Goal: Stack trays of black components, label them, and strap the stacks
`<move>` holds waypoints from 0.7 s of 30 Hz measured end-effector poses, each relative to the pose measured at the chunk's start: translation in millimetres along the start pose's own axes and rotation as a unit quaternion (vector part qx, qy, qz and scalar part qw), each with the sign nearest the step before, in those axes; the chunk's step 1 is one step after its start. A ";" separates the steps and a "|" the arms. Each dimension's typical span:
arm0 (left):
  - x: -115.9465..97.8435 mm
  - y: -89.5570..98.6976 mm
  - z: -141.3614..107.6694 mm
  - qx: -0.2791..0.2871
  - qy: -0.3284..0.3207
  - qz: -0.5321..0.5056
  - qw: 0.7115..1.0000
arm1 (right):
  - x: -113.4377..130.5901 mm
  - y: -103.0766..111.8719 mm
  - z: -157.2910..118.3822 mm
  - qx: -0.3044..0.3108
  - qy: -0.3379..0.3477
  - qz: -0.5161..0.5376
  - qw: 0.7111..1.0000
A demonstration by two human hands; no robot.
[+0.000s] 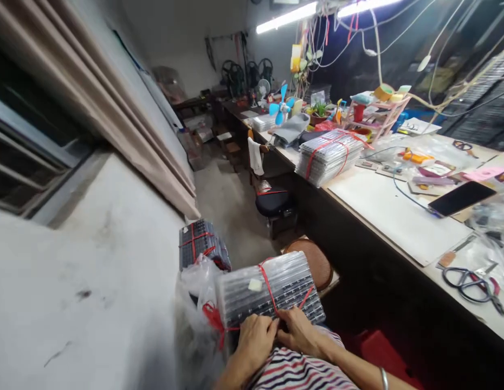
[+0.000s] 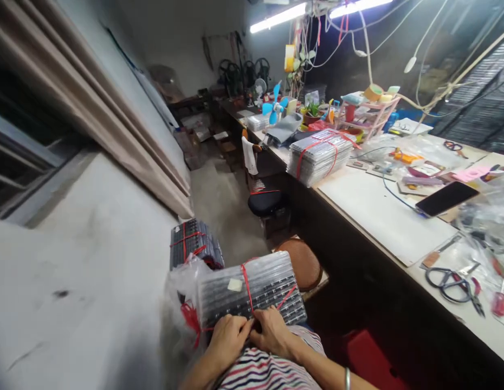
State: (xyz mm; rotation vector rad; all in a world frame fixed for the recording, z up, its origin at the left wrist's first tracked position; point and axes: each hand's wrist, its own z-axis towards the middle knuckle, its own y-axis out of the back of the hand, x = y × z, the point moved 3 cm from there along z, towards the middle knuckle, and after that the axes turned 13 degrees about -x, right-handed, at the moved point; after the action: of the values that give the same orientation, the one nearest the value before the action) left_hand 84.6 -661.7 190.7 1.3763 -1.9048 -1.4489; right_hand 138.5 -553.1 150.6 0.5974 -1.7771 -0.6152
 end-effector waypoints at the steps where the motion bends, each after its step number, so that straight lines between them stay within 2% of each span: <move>1: 5.7 2.9 27.6 0.006 -0.015 0.001 1.000 | -5.2 0.6 22.9 -0.011 -0.025 0.002 1.000; 5: 10.1 25.4 139.4 0.029 -0.108 -0.038 0.993 | -32.4 14.0 112.6 -0.067 -0.142 0.023 0.987; 8: 1.0 61.6 221.1 0.039 -0.180 -0.139 0.973 | -59.9 35.3 162.0 -0.103 -0.233 0.035 0.966; 9: 0.1 76.0 250.2 0.033 -0.179 -0.196 0.964 | -70.7 42.4 172.8 -0.109 -0.262 0.037 0.958; 11: 6.4 100.7 313.8 0.007 -0.135 -0.312 0.940 | -94.0 54.0 186.6 -0.117 -0.316 0.036 0.941; 13: 24.4 110.2 383.4 -0.012 -0.057 -0.359 0.932 | -118.9 60.2 193.3 -0.121 -0.362 0.032 0.924; 14: 36.2 107.8 418.6 -0.011 -0.020 -0.364 0.931 | -132.1 61.0 195.3 -0.122 -0.385 0.029 0.914; 16: 62.6 89.3 485.8 0.005 0.067 -0.368 0.927 | -160.2 58.8 199.3 -0.124 -0.433 0.019 0.893; 18: 87.0 58.0 543.8 0.030 0.154 -0.373 0.914 | -190.2 53.3 205.6 -0.130 -0.477 0.009 0.869; 21: 110.2 2.9 610.3 0.071 0.258 -0.395 0.879 | -234.0 45.2 219.8 -0.156 -0.522 0.002 0.838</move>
State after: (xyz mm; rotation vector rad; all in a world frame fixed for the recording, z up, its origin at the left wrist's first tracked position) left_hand -430.8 -443.2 -76.6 2.4924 -1.1499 -1.0432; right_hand -14.9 -339.3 -38.7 -0.0329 -2.5804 -1.3700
